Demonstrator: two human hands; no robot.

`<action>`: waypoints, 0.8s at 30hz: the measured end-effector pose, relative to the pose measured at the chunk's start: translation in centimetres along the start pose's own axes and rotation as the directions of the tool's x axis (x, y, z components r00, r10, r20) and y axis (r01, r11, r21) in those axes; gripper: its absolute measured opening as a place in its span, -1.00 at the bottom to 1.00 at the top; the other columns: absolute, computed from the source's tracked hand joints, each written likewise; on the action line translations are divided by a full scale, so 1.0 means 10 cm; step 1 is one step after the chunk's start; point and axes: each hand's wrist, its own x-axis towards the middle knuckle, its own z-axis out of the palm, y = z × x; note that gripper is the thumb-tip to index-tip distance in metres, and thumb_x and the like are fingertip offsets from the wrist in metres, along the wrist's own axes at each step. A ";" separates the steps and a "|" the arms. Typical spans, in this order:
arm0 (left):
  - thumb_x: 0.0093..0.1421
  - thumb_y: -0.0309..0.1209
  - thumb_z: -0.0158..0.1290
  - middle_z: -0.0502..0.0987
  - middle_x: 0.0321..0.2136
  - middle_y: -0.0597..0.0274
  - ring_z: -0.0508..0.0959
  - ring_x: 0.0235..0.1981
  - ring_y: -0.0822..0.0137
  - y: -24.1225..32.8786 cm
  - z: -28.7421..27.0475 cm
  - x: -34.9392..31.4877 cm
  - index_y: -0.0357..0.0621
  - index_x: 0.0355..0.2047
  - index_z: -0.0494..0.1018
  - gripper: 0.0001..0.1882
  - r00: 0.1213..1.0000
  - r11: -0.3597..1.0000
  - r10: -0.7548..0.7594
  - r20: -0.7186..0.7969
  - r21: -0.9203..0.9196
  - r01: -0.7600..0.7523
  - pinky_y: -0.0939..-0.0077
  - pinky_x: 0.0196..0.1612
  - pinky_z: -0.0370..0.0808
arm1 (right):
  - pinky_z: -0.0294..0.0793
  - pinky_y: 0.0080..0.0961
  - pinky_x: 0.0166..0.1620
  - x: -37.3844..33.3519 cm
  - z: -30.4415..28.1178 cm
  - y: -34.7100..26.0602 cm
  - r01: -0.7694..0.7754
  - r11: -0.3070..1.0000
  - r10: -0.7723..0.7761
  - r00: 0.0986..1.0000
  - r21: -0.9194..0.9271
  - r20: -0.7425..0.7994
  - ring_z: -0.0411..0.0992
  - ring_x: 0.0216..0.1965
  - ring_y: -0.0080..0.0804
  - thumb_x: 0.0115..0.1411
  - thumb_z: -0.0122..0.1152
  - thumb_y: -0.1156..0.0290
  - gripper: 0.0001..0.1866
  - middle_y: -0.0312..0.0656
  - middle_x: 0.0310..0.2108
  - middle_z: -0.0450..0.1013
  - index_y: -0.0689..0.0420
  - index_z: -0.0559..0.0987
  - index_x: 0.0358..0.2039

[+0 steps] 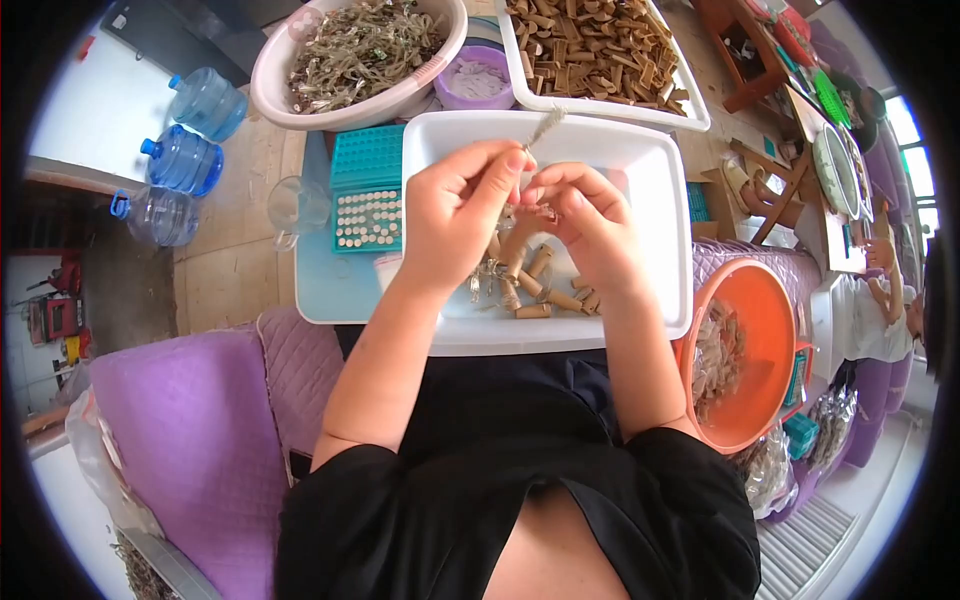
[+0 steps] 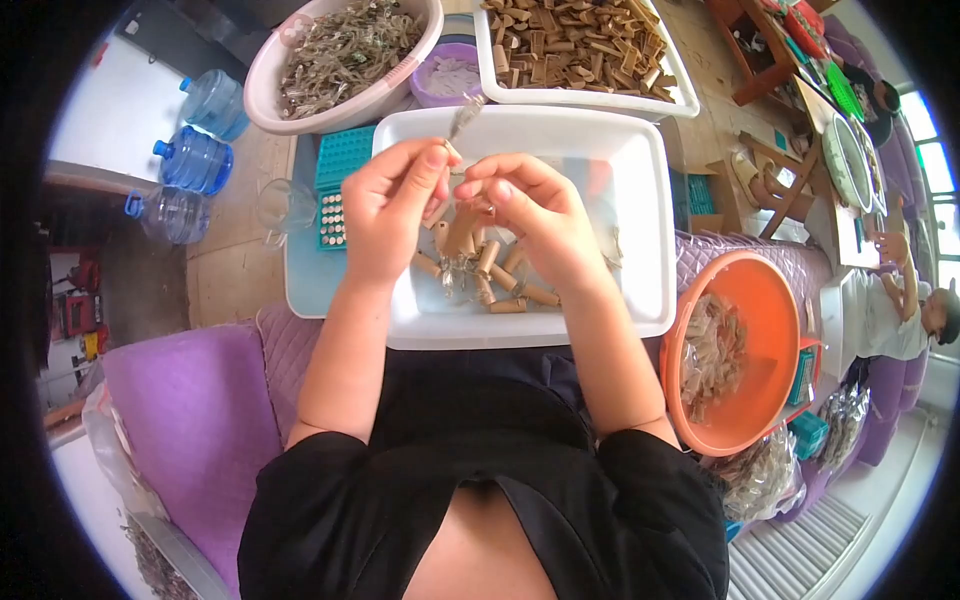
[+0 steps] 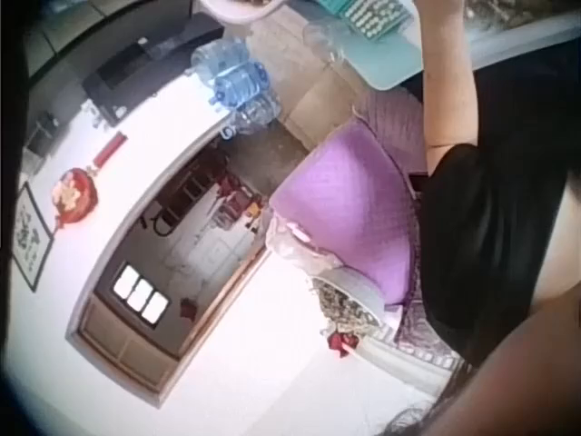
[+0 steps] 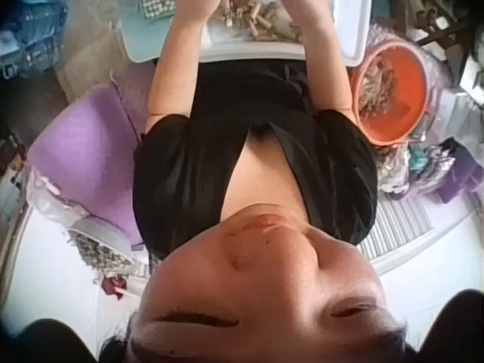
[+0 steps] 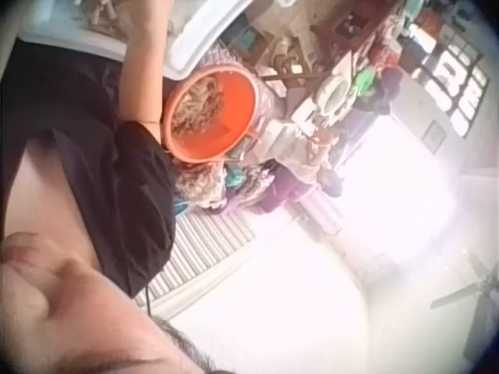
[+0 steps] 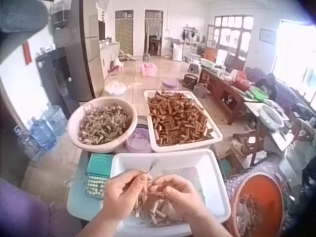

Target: The person assembles small electronic components by hand, inserting circuit boards into plastic tube housings.

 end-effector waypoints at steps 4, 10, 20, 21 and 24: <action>0.20 -0.36 -0.01 0.37 -0.68 0.40 0.26 -0.65 0.63 0.24 -0.08 0.10 -0.28 -0.41 0.49 -0.79 0.974 0.970 -0.060 0.218 -0.216 0.108 0.76 -0.58 0.20 | 0.34 -0.50 -0.06 -0.06 -0.03 -0.08 0.106 0.994 -0.105 0.958 0.011 0.267 0.42 -0.19 -0.44 0.06 0.23 0.25 -0.56 -0.18 -0.26 0.45 0.26 0.43 -0.12; 0.22 -0.37 -0.05 0.35 -0.67 0.39 0.28 -0.63 0.61 0.39 0.02 0.11 -0.30 -0.40 0.46 -0.79 0.946 0.951 -0.065 0.318 -0.269 0.156 0.76 -0.56 0.21 | 0.35 -0.48 -0.08 -0.19 0.19 -0.13 0.092 0.982 -0.147 0.924 0.167 0.354 0.39 -0.22 -0.46 -0.03 0.31 0.42 -0.55 -0.22 -0.26 0.40 0.25 0.40 -0.12; 0.22 -0.36 -0.05 0.41 -0.58 0.35 0.37 -0.56 0.56 0.46 0.39 0.03 -0.32 -0.36 0.46 -0.77 0.930 0.929 -0.100 0.353 -0.301 0.214 0.73 -0.49 0.32 | 0.38 -0.61 -0.16 -0.51 0.02 -0.32 0.204 0.977 -0.199 0.977 -0.060 0.083 0.38 -0.23 -0.54 0.05 0.17 0.56 -0.73 -0.25 -0.29 0.38 0.22 0.37 -0.22; 0.22 -0.37 -0.05 0.42 -0.57 0.35 0.38 -0.55 0.57 0.45 0.43 0.03 -0.32 -0.35 0.47 -0.77 0.940 0.952 -0.048 0.339 -0.270 0.146 0.73 -0.47 0.33 | 0.39 -0.62 -0.18 -0.57 -0.02 -0.32 0.188 0.981 -0.184 0.979 -0.044 0.083 0.39 -0.25 -0.55 0.05 0.17 0.56 -0.72 -0.26 -0.30 0.39 0.21 0.37 -0.21; 0.20 -0.36 -0.02 0.43 -0.58 0.36 0.39 -0.53 0.58 0.33 0.55 0.04 -0.31 -0.38 0.49 -0.78 0.919 0.940 -0.096 0.383 -0.268 0.210 0.71 -0.44 0.34 | 0.41 -0.63 -0.23 -0.70 -0.12 -0.45 0.107 0.994 -0.107 0.991 -0.002 0.082 0.41 -0.30 -0.56 0.04 0.18 0.56 -0.67 -0.29 -0.33 0.39 0.17 0.36 -0.16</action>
